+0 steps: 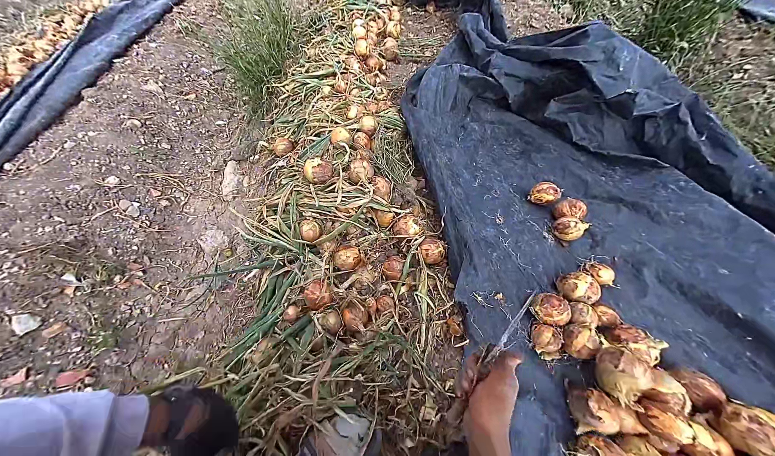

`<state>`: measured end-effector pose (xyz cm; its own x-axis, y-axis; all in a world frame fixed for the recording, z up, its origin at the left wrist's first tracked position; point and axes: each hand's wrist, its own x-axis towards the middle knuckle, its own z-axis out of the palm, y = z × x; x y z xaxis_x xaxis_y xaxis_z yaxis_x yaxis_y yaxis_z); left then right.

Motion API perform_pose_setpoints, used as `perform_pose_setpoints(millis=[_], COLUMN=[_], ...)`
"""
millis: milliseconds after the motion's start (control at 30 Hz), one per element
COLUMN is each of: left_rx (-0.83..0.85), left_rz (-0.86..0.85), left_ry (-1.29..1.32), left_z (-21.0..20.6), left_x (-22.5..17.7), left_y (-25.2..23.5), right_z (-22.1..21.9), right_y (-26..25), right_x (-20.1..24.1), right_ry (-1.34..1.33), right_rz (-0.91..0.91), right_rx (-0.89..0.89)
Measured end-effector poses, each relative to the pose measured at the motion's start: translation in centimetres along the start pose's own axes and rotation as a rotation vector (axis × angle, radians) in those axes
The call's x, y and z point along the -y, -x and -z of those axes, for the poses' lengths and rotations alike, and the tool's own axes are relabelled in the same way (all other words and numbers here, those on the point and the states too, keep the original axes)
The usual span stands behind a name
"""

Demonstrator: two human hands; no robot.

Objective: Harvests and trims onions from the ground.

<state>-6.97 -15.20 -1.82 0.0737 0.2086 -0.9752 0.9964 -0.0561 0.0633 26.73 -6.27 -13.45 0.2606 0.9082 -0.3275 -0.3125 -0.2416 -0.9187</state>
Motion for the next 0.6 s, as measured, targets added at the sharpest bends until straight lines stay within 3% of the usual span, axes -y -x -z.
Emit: perform_pose_setpoints(millis=[67,133,200,267,367,500,600], left_rx=[-0.313,-0.542,-0.559,-0.487,-0.536,-0.723,-0.553], left_rz=[-0.034,0.106,0.259,0.239,-0.056,-0.731,-1.007], left_ry=[-0.054,0.001,0.04,0.095,0.178,0.468,0.711], left_z=[4.0,8.7,10.7,10.5,9.4,10.1,11.2], left_x=[0.7,-0.4,-0.8,-0.5,-0.4,-2.0,-4.3], left_y=[-6.5,-9.8,-12.4,-14.5,-14.6,-8.6,-4.8], right_z=[0.1,-0.5,-1.1,-1.5,-1.4,-2.9,-4.2], right_y=[0.4,0.9,2.1,3.1,3.6,3.2,3.7], right_x=[0.0,0.3,0.5,0.1,-1.4,-1.8,-1.8], right_ry=[0.033,0.081,0.141,0.191,0.264,0.387,0.109], right_rz=[-0.021,-0.041,-0.067,-0.042,-0.025,-0.153,-0.104], right_rx=[0.012,0.011,0.025,0.08,0.175,0.33,0.511])
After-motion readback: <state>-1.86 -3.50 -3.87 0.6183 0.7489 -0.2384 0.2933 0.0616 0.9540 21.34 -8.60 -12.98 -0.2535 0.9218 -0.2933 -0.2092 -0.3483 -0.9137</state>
